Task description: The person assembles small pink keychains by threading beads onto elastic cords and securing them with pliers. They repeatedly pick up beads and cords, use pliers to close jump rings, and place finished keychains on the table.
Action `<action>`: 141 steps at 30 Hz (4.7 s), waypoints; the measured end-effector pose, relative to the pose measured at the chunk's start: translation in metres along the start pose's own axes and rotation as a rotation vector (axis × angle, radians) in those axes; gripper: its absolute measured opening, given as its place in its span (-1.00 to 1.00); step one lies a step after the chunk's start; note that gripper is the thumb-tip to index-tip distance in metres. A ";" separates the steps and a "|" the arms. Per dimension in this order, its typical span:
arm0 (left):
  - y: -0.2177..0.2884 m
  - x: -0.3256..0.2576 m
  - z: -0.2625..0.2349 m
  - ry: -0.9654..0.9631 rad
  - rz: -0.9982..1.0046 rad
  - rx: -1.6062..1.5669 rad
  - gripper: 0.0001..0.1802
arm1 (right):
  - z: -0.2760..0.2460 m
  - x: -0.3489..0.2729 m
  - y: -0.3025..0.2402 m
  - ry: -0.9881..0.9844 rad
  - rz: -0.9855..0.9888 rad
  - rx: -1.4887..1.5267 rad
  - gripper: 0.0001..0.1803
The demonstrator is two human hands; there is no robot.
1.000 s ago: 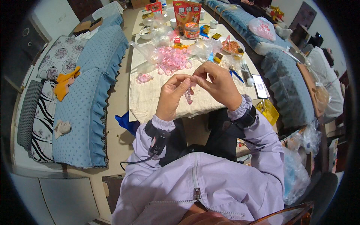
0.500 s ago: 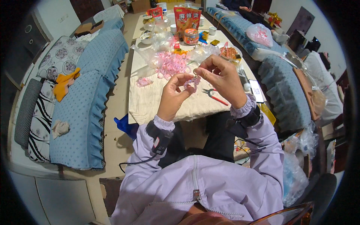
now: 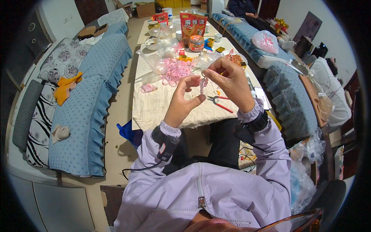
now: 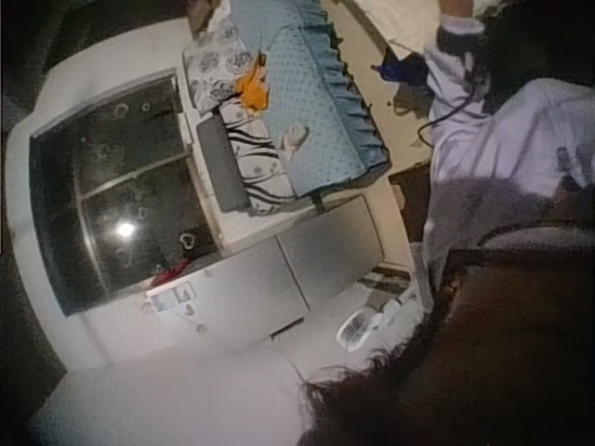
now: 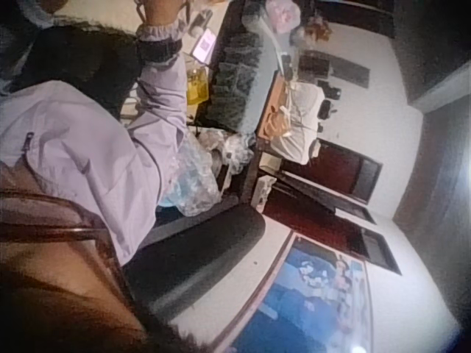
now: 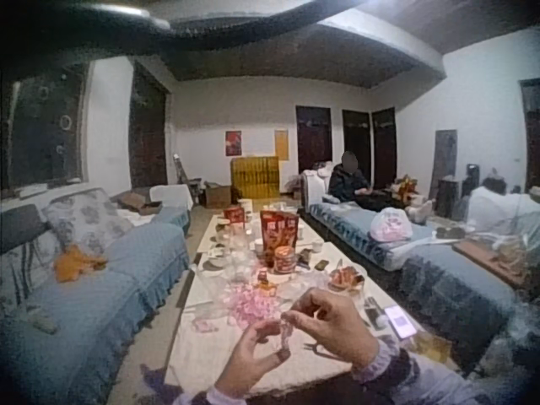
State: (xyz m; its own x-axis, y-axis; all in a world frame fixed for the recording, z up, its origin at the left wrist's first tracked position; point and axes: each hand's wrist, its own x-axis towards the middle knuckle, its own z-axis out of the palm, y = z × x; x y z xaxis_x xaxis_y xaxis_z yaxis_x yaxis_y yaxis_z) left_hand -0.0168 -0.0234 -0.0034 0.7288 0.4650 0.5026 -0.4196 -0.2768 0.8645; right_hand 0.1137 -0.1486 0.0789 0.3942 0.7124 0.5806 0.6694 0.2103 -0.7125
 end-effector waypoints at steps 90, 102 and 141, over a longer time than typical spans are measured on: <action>-0.024 -0.009 -0.002 -0.042 -0.179 -0.344 -0.74 | -0.001 -0.010 0.002 -0.004 -0.033 0.023 -0.78; -0.012 -0.012 0.003 0.001 -0.170 -0.254 -0.38 | -0.003 -0.009 0.003 -0.016 0.032 0.082 -0.81; -0.014 -0.014 0.009 0.077 -0.233 -0.284 -0.83 | -0.006 -0.009 0.012 0.003 0.090 0.102 -0.79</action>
State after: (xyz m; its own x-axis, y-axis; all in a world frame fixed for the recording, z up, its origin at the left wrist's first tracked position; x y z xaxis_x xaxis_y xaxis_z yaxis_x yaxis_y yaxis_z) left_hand -0.0159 -0.0332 -0.0226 0.7840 0.5530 0.2821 -0.3885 0.0827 0.9177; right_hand 0.1212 -0.1566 0.0674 0.4520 0.7295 0.5134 0.5635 0.2127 -0.7983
